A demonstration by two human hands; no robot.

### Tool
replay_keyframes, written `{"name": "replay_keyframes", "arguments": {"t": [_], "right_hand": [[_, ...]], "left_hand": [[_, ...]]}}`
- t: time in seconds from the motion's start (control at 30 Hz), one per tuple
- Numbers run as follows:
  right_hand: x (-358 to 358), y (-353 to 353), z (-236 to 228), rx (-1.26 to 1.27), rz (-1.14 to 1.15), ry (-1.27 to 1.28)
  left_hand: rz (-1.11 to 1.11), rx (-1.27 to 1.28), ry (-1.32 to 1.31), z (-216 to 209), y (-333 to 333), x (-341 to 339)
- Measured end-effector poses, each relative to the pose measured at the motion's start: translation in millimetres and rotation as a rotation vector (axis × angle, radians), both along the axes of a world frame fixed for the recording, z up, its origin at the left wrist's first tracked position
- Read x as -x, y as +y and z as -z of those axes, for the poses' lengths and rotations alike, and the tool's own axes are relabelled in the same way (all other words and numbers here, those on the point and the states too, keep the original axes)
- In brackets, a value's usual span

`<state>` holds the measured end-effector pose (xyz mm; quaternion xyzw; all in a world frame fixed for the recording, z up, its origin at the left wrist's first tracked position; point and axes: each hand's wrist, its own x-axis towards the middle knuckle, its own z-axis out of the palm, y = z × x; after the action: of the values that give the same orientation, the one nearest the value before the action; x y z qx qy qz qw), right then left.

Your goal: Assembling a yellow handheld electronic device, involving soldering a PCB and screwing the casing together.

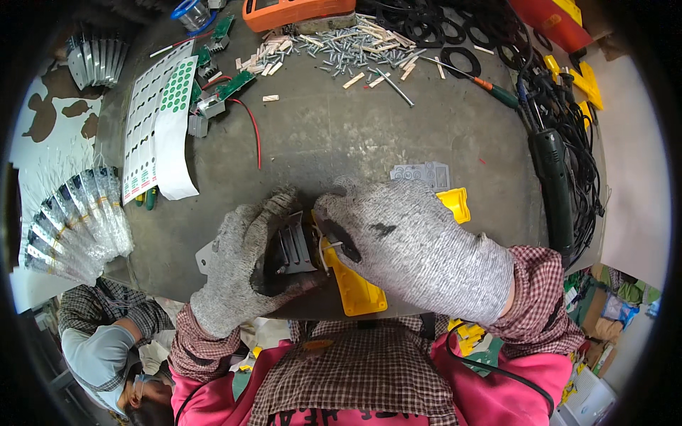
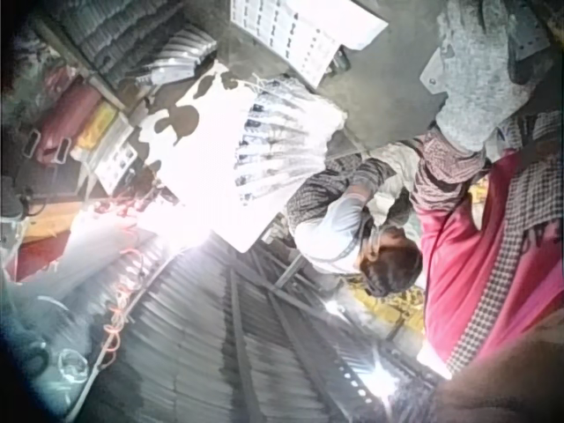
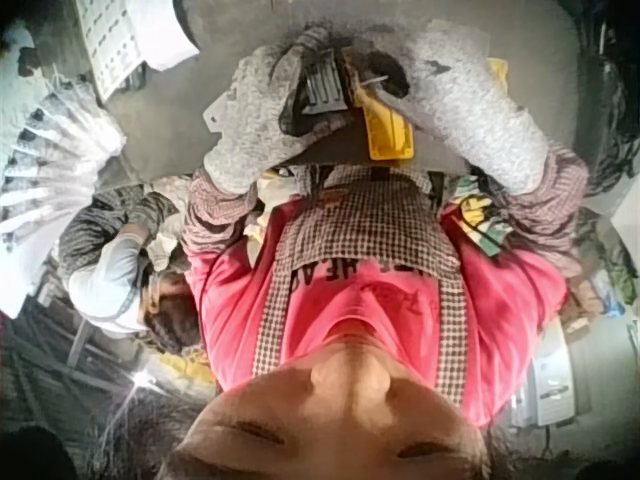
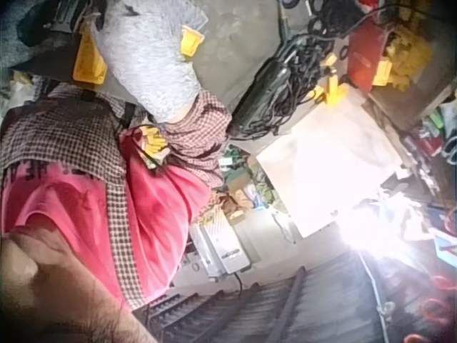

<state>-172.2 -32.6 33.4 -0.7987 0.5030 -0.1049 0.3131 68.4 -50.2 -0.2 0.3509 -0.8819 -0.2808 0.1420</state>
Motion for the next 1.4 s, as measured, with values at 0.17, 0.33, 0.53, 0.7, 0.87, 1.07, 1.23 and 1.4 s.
{"name": "replay_keyframes", "arguments": {"t": [0.17,0.33,0.53,0.7,0.87,1.07,1.23,1.4], "right_hand": [[-9,3,-1,0.125,-0.018,0.124],[-4,2,6,-0.129,0.095,-0.160],[-15,6,12,0.083,0.129,-0.126],[12,13,-19,0.049,0.125,-0.080],[13,9,-8,0.166,0.082,-0.007],[10,11,-21,0.150,0.101,-0.041],[29,22,-30,0.081,0.156,-0.030],[35,28,-38,0.011,0.309,-0.025]], "left_hand": [[0.000,-0.088,-0.043,-10,-4,3],[-0.006,0.025,0.008,-1,-1,1],[-0.016,-0.096,-0.037,-6,-5,4],[-0.010,-0.018,-0.012,-1,0,-1],[0.013,0.000,0.010,-3,2,0],[-0.002,-0.070,-0.015,-11,3,5],[0.041,-0.048,0.084,-21,6,25],[-0.007,0.027,0.136,-8,7,48]]}}
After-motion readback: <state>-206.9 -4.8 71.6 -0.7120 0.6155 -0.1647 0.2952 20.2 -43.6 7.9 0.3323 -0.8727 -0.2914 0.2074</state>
